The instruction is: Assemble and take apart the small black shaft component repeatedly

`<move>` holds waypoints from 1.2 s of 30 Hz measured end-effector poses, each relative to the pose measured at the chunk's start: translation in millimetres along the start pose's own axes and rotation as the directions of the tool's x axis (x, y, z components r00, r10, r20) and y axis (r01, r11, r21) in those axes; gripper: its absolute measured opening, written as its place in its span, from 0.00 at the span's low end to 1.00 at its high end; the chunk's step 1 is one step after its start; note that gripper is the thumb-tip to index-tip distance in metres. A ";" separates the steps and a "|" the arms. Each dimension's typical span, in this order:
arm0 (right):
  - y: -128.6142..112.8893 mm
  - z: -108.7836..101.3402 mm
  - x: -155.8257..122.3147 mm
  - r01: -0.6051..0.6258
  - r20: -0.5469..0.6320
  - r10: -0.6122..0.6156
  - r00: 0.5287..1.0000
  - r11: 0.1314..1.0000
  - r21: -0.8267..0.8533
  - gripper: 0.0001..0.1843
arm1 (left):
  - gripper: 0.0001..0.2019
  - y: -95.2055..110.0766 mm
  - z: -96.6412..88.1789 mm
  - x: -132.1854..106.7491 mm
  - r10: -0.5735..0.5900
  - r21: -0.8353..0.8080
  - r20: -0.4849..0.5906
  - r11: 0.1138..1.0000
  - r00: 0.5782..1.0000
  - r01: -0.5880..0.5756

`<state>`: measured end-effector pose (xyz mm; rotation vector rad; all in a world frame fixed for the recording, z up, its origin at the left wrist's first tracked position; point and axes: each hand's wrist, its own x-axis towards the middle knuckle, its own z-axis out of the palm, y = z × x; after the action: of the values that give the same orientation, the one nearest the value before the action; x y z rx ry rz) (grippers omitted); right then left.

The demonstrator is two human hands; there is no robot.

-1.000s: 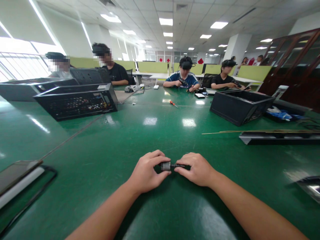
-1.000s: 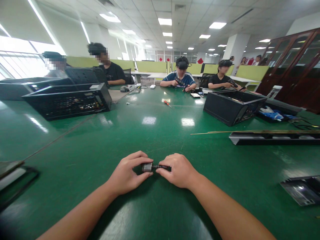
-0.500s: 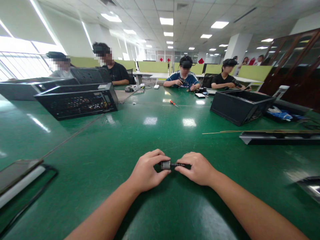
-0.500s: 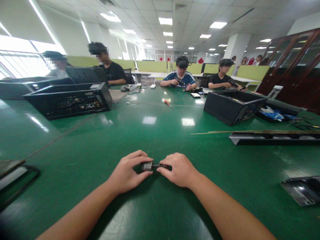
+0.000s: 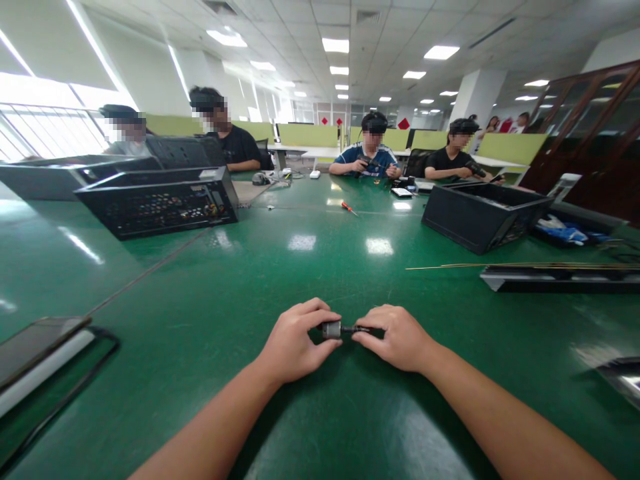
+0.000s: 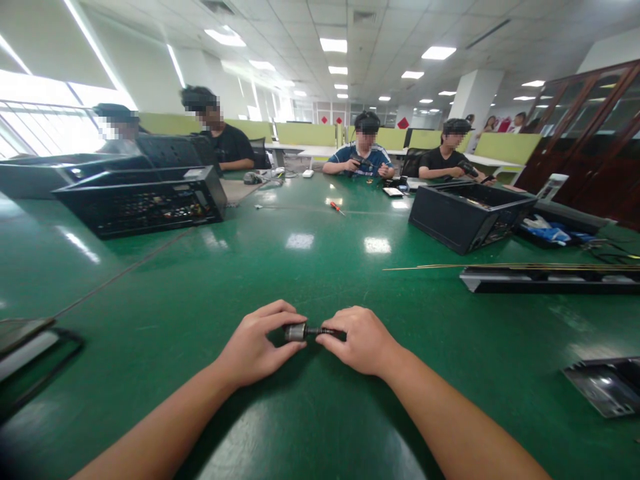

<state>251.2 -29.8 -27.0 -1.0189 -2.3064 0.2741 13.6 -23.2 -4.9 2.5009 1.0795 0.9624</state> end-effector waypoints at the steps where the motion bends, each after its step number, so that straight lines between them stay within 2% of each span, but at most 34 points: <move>1: 0.2 -0.1 0.0 -0.003 -0.001 0.003 1.000 1.000 -0.002 0.09 | 0.14 0.1 0.0 0.0 0.000 0.001 -0.003 1.000 1.000 0.000; 36: 4.1 -5.2 0.1 -0.050 0.003 0.050 0.999 0.999 0.018 0.11 | 0.13 -3.8 -2.7 0.2 -0.017 -0.028 -0.012 0.999 1.000 0.017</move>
<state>256.7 -27.2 -24.4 -1.0695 -2.2787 0.3158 9.9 -20.5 -4.6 2.4632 1.0813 0.9820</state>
